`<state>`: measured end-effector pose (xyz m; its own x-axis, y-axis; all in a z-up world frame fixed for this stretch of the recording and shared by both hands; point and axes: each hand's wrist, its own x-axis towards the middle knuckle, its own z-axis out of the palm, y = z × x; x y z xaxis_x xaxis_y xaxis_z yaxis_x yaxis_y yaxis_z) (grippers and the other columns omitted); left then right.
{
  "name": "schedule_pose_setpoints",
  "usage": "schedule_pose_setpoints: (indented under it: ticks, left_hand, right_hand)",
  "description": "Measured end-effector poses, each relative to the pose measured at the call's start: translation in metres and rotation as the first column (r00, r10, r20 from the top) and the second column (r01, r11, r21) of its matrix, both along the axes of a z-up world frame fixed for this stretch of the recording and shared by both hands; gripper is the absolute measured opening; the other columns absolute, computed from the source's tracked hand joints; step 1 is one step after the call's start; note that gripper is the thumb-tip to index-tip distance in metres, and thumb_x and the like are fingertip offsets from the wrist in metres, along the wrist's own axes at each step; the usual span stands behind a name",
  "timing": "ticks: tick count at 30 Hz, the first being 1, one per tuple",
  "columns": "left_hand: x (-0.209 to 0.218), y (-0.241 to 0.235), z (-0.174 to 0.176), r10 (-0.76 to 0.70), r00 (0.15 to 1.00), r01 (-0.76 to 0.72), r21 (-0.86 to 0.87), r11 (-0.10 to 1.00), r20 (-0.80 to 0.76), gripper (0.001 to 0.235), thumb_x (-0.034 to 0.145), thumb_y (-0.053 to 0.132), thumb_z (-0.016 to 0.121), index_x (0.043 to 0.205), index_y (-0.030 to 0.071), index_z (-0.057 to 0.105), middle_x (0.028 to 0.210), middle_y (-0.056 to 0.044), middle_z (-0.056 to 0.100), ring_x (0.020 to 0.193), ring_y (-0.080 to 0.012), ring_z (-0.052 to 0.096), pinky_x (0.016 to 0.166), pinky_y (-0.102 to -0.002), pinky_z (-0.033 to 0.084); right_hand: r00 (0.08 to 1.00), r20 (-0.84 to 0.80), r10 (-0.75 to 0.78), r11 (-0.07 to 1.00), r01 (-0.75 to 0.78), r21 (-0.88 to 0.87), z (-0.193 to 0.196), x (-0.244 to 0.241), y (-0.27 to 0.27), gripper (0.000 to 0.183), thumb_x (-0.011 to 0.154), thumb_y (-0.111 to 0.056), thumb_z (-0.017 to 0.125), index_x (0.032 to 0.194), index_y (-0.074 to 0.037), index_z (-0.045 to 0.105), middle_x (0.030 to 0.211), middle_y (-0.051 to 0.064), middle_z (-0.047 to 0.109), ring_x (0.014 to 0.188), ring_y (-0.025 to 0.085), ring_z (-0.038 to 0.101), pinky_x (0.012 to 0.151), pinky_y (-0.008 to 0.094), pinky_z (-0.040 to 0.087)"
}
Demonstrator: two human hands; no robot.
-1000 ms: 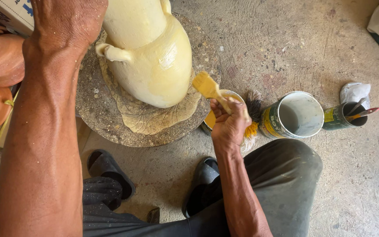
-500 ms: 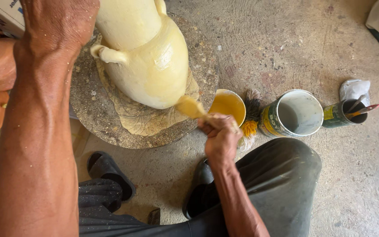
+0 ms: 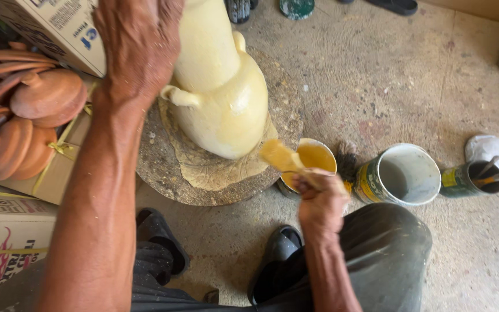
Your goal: The person applies a yellow liquid, likely glaze or paint, to a ceramic vase using a brush. They hold the vase by its rim and neck, rotating it on a turntable while brushing the liquid onto the exterior surface, including the decorative handles.
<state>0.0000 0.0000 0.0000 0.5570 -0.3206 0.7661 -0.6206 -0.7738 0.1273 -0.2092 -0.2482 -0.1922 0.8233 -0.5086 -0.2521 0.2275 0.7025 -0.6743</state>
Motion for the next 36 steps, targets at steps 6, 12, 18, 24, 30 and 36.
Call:
schedule_pose_setpoints:
  ticks: [6, 12, 18, 24, 30, 36]
  left_hand:
    - [-0.029, -0.015, 0.007, 0.049, 0.991, -0.040, 0.075, 0.996, -0.125, 0.050, 0.120, 0.040, 0.052, 0.085, 0.006, 0.060, 0.069, -0.015, 0.054, 0.067, -0.0307, 0.044, 0.097, -0.051, 0.038]
    - [-0.065, -0.022, 0.008, 0.011, 1.000, -0.012, 0.117, 0.993, 0.007, 0.050, 0.121, 0.037, 0.054, 0.082, 0.005, 0.057, 0.071, -0.014, 0.054, 0.071, -0.0313, 0.044, 0.091, -0.049, 0.036]
    - [-0.096, -0.039, 0.006, 0.005, 1.000, -0.007, 0.142, 0.990, 0.013, 0.048, 0.117, 0.039, 0.054, 0.083, 0.006, 0.059, 0.072, -0.012, 0.058, 0.074, -0.0278, 0.052, 0.103, -0.051, 0.036]
    - [-0.128, -0.063, -0.002, -0.018, 0.993, -0.002, 0.166, 0.986, 0.117, 0.038, 0.109, 0.033, 0.067, 0.085, 0.003, 0.060, 0.077, -0.014, 0.060, 0.083, -0.0293, 0.056, 0.110, -0.059, 0.033]
    - [-0.140, -0.066, 0.000, 0.022, 0.998, -0.031, 0.147, 0.989, 0.062, 0.035, 0.108, 0.030, 0.071, 0.088, 0.004, 0.059, 0.081, -0.014, 0.060, 0.088, -0.0325, 0.057, 0.111, -0.060, 0.032]
    - [-0.151, -0.076, -0.003, 0.124, 0.988, -0.135, 0.132, 0.982, 0.091, 0.037, 0.106, 0.031, 0.072, 0.085, 0.004, 0.060, 0.078, -0.016, 0.060, 0.085, -0.0328, 0.057, 0.111, -0.060, 0.031]
  right_hand:
    - [0.973, 0.170, -0.155, 0.966, 0.113, 0.235, 0.033, -0.015, -0.071, 0.010, 0.097, -0.009, 0.063, 0.093, 0.000, 0.062, 0.090, 0.012, 0.065, 0.083, 0.026, 0.065, 0.081, 0.041, 0.057]
    - [0.942, 0.314, -0.117, 0.876, -0.052, 0.480, -0.021, -0.018, -0.113, 0.010, 0.100, -0.007, 0.068, 0.099, -0.002, 0.060, 0.090, 0.011, 0.061, 0.086, 0.027, 0.064, 0.085, 0.049, 0.057]
    - [0.975, 0.145, -0.167, 0.858, 0.072, 0.509, -0.044, -0.021, -0.117, 0.014, 0.095, -0.012, 0.071, 0.101, -0.002, 0.063, 0.093, 0.010, 0.066, 0.086, 0.027, 0.065, 0.078, 0.045, 0.055]
    - [0.966, 0.161, -0.200, 0.849, 0.089, 0.521, -0.038, -0.024, -0.120, 0.015, 0.097, -0.013, 0.073, 0.102, -0.002, 0.064, 0.096, 0.011, 0.068, 0.087, 0.027, 0.065, 0.076, 0.043, 0.054]
    - [0.964, 0.188, -0.187, 0.836, 0.056, 0.546, -0.044, -0.019, -0.120, 0.015, 0.097, -0.014, 0.071, 0.100, -0.003, 0.062, 0.093, 0.011, 0.068, 0.087, 0.028, 0.067, 0.078, 0.045, 0.057]
    - [0.959, 0.215, -0.186, 0.818, 0.029, 0.575, -0.054, -0.019, -0.127, 0.019, 0.097, -0.018, 0.073, 0.099, -0.002, 0.064, 0.093, 0.012, 0.070, 0.083, 0.029, 0.066, 0.075, 0.045, 0.056]
